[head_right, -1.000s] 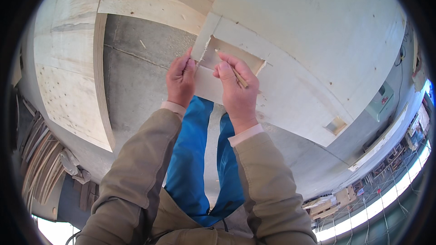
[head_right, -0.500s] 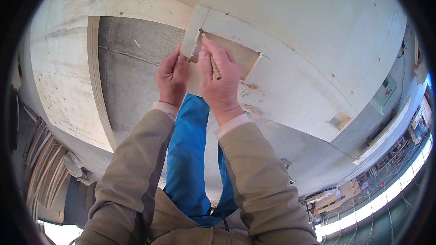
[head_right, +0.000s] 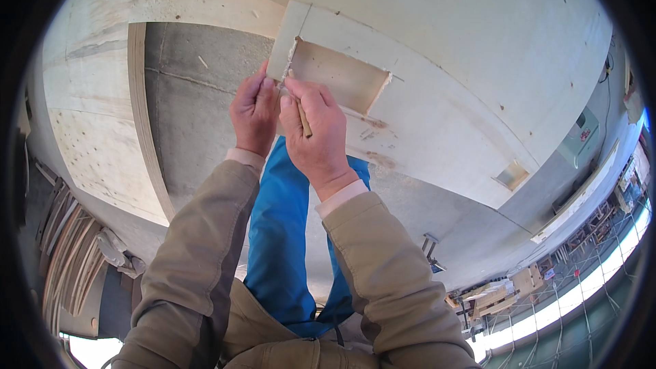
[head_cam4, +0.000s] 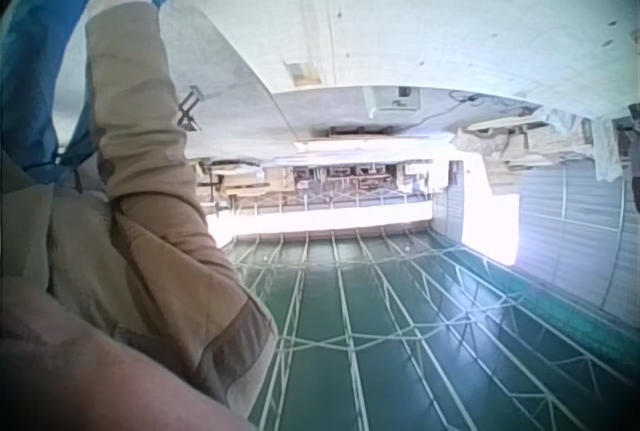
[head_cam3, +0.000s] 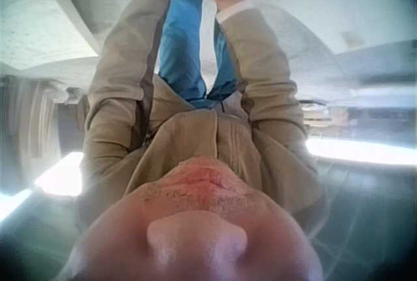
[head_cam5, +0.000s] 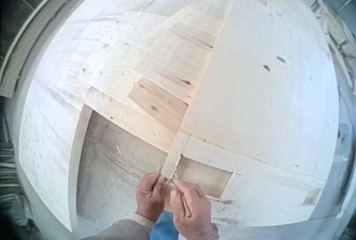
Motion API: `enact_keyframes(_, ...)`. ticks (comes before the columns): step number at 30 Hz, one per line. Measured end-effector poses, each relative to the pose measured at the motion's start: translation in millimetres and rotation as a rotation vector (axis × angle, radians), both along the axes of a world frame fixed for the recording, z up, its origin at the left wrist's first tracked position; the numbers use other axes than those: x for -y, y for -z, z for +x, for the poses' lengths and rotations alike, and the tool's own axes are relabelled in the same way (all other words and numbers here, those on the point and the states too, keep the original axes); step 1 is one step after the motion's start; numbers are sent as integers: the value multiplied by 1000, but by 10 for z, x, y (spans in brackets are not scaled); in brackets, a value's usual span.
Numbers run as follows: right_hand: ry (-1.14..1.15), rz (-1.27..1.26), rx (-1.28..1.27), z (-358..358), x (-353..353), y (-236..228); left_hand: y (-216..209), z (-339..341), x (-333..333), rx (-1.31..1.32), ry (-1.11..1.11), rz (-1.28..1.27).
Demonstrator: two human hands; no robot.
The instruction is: The person carries a large wooden panel, places it on supports, and marks it with a pencil. They then hold the panel steady while a coworker uses a power drill to fasten it. The person adjusts the panel position as needed during the drilling process.
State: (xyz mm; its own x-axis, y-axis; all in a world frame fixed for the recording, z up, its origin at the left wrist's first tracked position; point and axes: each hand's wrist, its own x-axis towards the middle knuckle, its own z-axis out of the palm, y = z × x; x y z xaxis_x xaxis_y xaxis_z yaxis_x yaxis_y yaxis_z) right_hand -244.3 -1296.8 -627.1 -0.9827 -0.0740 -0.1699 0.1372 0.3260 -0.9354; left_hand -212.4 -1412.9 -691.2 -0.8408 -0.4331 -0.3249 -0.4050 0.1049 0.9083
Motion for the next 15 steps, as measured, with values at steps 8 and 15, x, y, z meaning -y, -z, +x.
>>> enact_keyframes(8,-53,53,0,65,-1,24,-21,-22,0,-13,35,-71)
enact_keyframes(15,56,-14,129,51,-123,-100,9,-16,-6,-39,16,-51)
